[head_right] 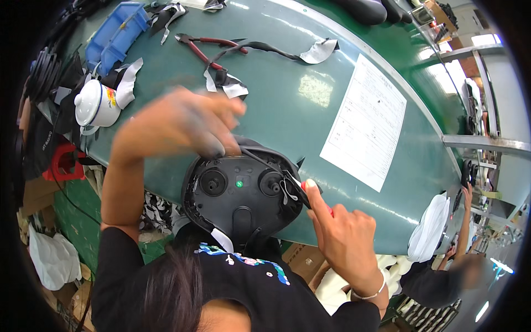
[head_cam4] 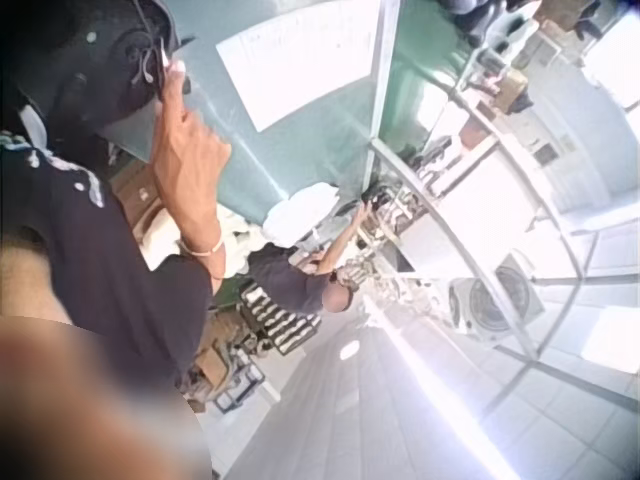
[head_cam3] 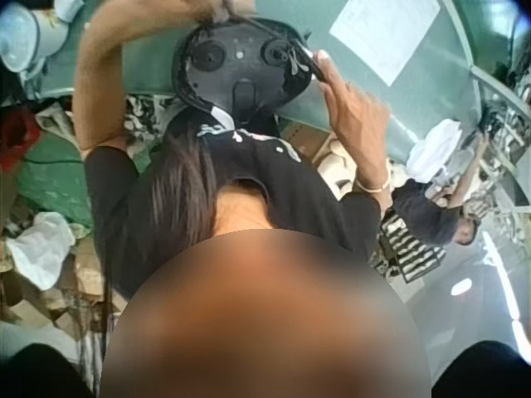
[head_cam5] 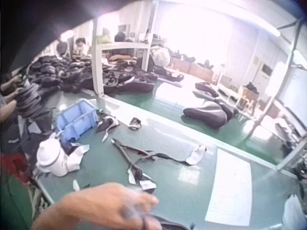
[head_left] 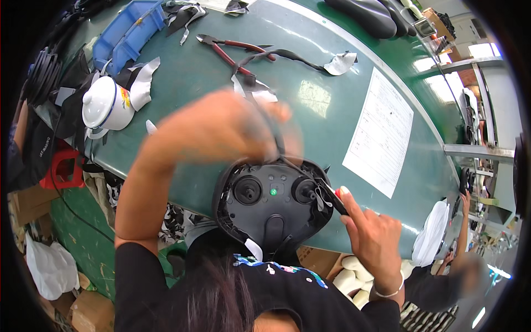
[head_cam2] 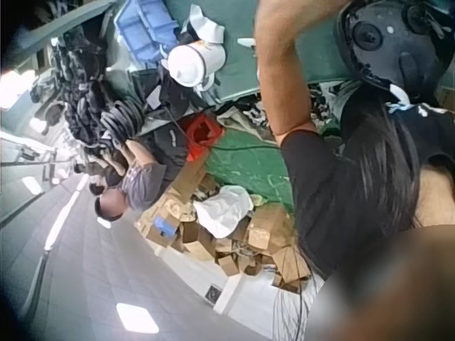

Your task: Trimming excess leather or synthetic material from the underside of bicycle saddles using a utility knife.

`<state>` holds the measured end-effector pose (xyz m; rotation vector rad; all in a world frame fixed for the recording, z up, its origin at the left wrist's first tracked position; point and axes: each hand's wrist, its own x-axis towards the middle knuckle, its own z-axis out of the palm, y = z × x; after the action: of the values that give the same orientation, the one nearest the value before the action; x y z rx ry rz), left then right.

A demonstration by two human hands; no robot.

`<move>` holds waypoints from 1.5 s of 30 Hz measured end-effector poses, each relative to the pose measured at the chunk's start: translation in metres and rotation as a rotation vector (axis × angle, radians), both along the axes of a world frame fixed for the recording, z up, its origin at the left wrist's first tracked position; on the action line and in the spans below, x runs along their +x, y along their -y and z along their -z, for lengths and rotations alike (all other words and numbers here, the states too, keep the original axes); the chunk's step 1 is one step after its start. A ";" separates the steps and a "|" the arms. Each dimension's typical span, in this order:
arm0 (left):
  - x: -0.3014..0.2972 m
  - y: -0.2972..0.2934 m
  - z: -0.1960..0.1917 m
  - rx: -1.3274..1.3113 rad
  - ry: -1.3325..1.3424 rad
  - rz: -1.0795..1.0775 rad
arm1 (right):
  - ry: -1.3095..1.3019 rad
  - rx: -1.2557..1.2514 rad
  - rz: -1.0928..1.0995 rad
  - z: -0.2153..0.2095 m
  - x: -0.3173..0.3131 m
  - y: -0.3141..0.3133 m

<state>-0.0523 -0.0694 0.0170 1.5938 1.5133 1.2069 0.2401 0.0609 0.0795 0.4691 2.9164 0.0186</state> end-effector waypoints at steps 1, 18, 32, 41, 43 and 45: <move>0.010 -0.017 0.004 -0.123 -0.686 0.093 | 0.001 -0.030 -0.014 0.000 -0.006 -0.006; -0.039 -0.014 -0.049 0.719 1.005 -0.130 | 0.016 -0.051 0.118 0.004 0.019 0.038; 0.044 -0.006 -0.016 0.004 1.367 -0.201 | -0.236 -0.164 0.372 0.036 0.042 0.082; 0.038 0.039 -0.001 0.155 0.512 -0.655 | -0.922 -1.031 0.813 0.087 0.034 0.085; 0.039 0.081 0.008 0.323 0.466 -0.440 | -0.988 -1.020 0.713 0.099 -0.003 0.065; 0.020 0.121 -0.005 0.299 0.364 0.135 | -0.997 -1.075 0.691 0.094 -0.041 0.049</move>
<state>-0.0321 -0.1900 0.0217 1.5250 1.0168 1.5996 0.1994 0.0120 -0.0149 1.4503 2.6384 -2.2224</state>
